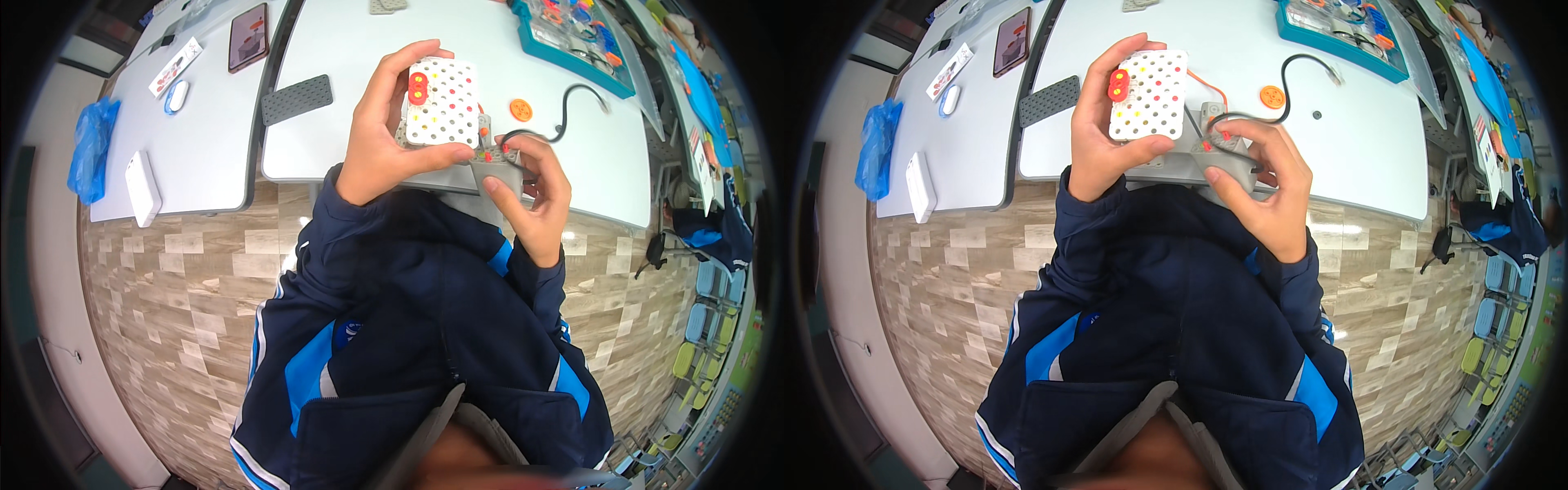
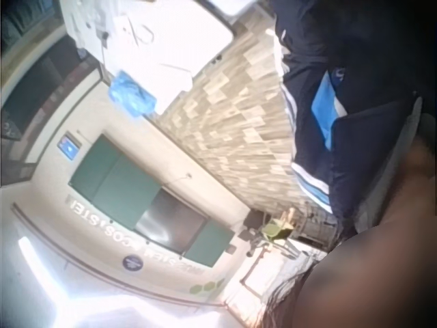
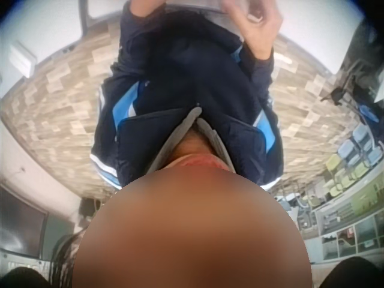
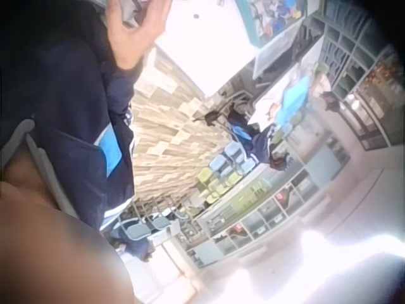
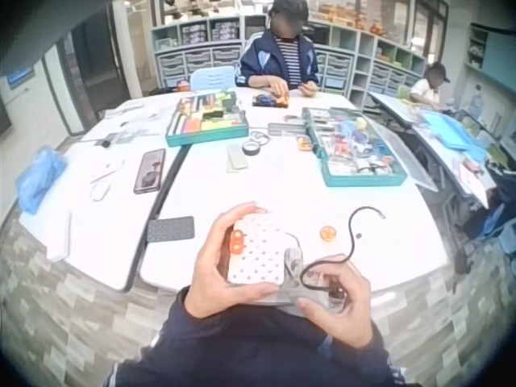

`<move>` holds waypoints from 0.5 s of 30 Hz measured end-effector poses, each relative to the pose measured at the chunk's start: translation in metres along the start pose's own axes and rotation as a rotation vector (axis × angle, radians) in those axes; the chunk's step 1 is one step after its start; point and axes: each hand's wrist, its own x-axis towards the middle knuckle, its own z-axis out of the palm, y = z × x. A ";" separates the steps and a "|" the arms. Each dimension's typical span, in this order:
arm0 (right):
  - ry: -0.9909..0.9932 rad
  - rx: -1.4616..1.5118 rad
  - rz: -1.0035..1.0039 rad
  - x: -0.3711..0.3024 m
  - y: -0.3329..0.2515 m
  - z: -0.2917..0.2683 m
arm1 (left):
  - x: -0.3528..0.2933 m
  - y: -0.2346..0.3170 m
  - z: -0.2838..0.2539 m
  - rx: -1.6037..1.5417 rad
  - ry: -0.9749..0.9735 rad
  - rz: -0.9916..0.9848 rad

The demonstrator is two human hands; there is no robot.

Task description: The person assembles a small electronics project using a breadboard, wires, and a motor with an orange wheel. They connect components, attach wires, and test the assembly by rotating the wheel and adjusting connections.

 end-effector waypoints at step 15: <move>0.016 -0.141 -0.073 0.006 -0.014 -0.005 | -0.006 0.001 0.000 -0.088 0.053 0.131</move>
